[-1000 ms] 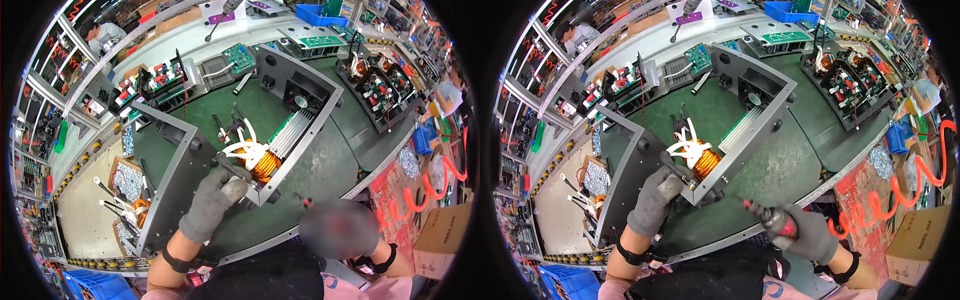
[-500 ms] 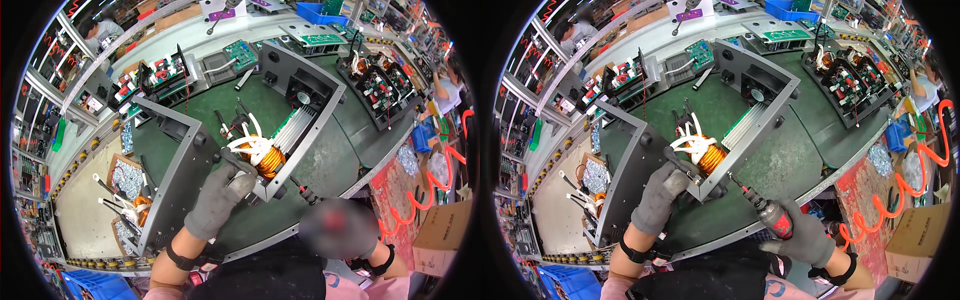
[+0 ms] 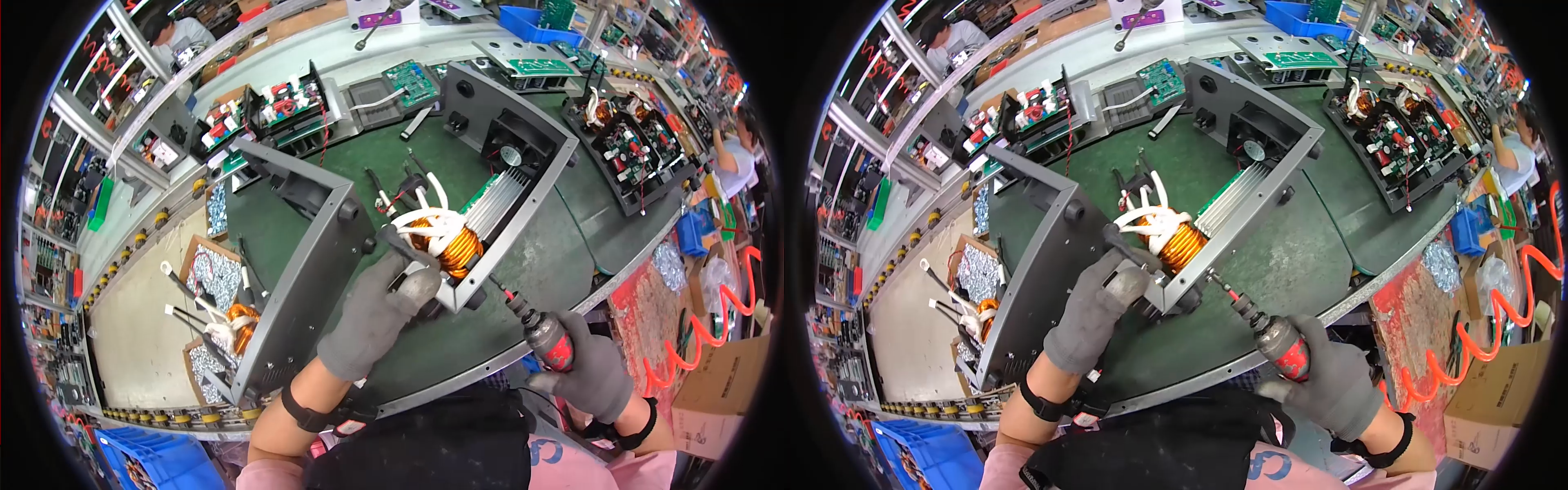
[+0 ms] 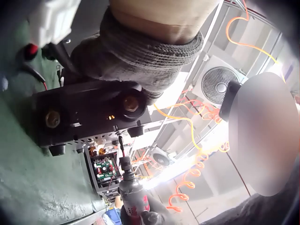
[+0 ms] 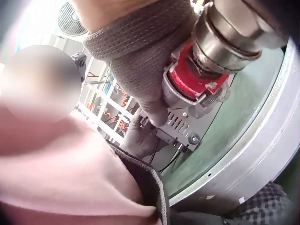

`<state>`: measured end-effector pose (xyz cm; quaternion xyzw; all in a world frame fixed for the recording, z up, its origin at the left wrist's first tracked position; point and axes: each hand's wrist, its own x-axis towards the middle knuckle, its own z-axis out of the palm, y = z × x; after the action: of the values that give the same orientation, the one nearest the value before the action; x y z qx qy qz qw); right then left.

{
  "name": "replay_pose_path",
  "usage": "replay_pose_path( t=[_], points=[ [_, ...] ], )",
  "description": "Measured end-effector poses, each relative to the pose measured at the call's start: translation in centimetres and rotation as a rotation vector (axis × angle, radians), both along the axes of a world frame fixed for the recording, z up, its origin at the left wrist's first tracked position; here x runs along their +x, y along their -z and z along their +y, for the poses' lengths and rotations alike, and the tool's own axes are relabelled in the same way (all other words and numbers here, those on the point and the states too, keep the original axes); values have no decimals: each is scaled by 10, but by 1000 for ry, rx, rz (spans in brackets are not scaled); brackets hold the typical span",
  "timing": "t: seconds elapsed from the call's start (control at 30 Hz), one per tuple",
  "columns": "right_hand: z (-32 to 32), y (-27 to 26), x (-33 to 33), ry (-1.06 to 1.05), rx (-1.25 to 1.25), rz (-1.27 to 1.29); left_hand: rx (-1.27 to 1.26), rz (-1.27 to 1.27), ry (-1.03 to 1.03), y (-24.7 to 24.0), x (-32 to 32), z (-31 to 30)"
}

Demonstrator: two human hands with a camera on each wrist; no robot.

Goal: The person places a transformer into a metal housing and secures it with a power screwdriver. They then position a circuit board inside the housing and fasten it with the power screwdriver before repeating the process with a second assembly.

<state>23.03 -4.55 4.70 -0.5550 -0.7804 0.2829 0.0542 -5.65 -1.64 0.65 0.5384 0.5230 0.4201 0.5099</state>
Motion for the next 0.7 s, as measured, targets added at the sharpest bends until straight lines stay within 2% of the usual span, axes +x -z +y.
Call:
replay_pose_path(
  t=[0.07,0.1,0.13,0.2,0.23,0.27,0.33,0.37,0.4,0.47,0.53,0.57,0.6,0.7],
  points=[
    [-2,-4,2,-36,60,47,-60,-9,-66,0,5,-11],
    [-2,-3,3,-65,120,100,137,186,-189,-3,7,-24],
    [-4,1,7,-42,50,170,327,395,-316,-8,4,-38],
    [-13,-1,4,-83,103,152,372,461,-337,-30,-20,-70],
    [-14,-3,-1,-107,54,158,540,545,-301,-34,-36,-87],
    [-16,2,-8,-122,-18,270,707,627,-248,-38,-50,-103],
    [-17,3,-32,-254,-58,270,768,647,-485,-41,-74,-132],
    [-16,2,-51,-348,-32,272,807,785,-661,-36,-88,-141],
    [-15,3,-68,-366,-32,269,693,914,-933,-29,-93,-149],
    [-14,7,-98,-520,-68,204,720,793,-1085,-18,-116,-149],
    [-17,15,-120,-559,-69,212,552,553,-1161,-5,-128,-150],
    [-17,18,-130,-587,-51,225,447,414,-1155,-5,-130,-148],
    [-19,19,-137,-612,-33,238,444,413,-1168,-4,-130,-148],
    [-25,18,-150,-615,-34,186,431,205,-1067,-5,-124,-141]
  ],
)
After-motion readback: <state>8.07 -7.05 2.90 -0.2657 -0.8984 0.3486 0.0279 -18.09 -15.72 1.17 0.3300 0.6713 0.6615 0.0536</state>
